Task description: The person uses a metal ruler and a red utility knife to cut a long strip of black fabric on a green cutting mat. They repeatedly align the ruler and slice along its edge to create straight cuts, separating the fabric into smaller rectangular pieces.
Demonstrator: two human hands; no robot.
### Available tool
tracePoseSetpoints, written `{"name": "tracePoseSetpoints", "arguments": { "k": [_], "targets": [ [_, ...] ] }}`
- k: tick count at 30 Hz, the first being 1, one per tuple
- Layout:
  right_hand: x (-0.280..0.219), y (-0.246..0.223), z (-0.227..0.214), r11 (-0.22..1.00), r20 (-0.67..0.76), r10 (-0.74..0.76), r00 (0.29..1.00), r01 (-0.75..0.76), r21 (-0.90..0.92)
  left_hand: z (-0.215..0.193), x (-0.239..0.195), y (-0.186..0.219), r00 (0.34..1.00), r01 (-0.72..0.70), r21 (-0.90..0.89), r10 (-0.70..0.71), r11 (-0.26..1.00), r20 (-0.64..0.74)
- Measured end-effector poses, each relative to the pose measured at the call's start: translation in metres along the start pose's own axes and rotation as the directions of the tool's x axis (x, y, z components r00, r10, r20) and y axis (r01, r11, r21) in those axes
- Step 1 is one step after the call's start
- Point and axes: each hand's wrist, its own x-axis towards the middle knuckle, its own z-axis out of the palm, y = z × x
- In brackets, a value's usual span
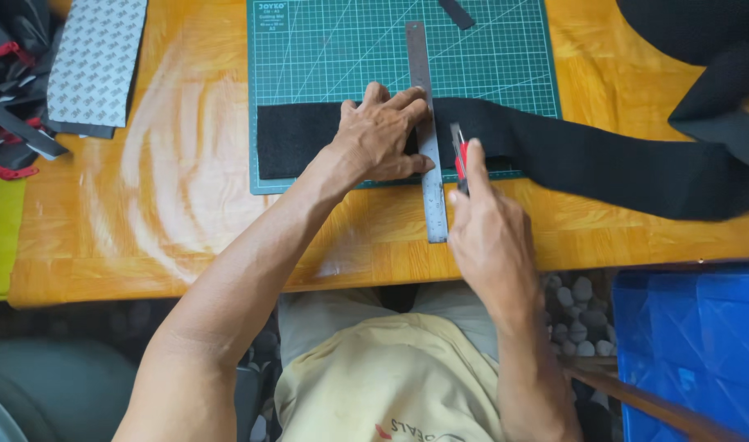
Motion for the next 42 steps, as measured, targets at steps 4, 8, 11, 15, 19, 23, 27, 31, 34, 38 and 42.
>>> {"name": "tracePoseSetpoints", "arguments": {
  "k": [4,8,11,15,19,23,27,31,34,38,42],
  "targets": [
    [0.056,0.017,0.018,0.99,-0.026,0.034,0.999,-0.03,0.14,-0.006,-0.007,0.007,0.998,0.038,0.006,-0.038,0.999,-0.042],
    [0.081,0.027,0.031,0.986,0.078,0.119,0.99,-0.127,0.106,-0.008,-0.008,0.007,0.999,0.045,-0.002,-0.045,0.999,-0.009],
    [0.086,0.03,0.038,0.983,0.111,0.144,0.983,-0.155,0.097,-0.008,-0.008,0.007,0.999,0.038,-0.011,-0.039,0.999,-0.012],
    [0.081,0.024,0.041,0.982,0.133,0.143,0.981,-0.157,0.101,-0.004,-0.006,0.004,0.999,0.032,-0.011,-0.032,0.999,-0.023],
    [0.076,0.014,0.038,0.992,0.156,0.106,0.982,-0.115,0.049,-0.004,-0.006,0.003,0.999,0.024,-0.028,-0.025,0.999,-0.036],
    [0.066,0.002,0.029,0.992,0.191,0.12,0.974,-0.107,-0.073,0.001,-0.002,0.001,0.998,0.026,-0.013,-0.026,1.0,-0.05],
    [0.058,0.011,0.036,0.971,0.147,0.074,0.986,-0.038,-0.235,0.007,0.007,-0.003,1.0,-0.009,0.01,0.009,1.0,-0.021],
    [0.05,0.019,0.04,0.967,0.147,0.029,0.989,0.009,-0.254,0.007,0.008,-0.004,0.999,-0.015,0.014,0.016,1.0,-0.038],
    [0.04,0.022,0.048,0.938,0.092,-0.05,0.995,0.078,-0.338,0.011,0.004,-0.004,0.999,-0.002,0.004,0.002,1.0,-0.051],
    [0.025,0.018,0.044,0.927,0.111,-0.014,0.994,0.055,-0.37,0.008,0.008,-0.005,0.998,-0.001,0.013,0.002,1.0,-0.056],
    [0.016,0.019,0.042,0.921,0.14,0.008,0.99,0.047,-0.387,0.008,0.004,-0.004,0.997,-0.017,-0.004,0.017,1.0,-0.07]
  ]
}}
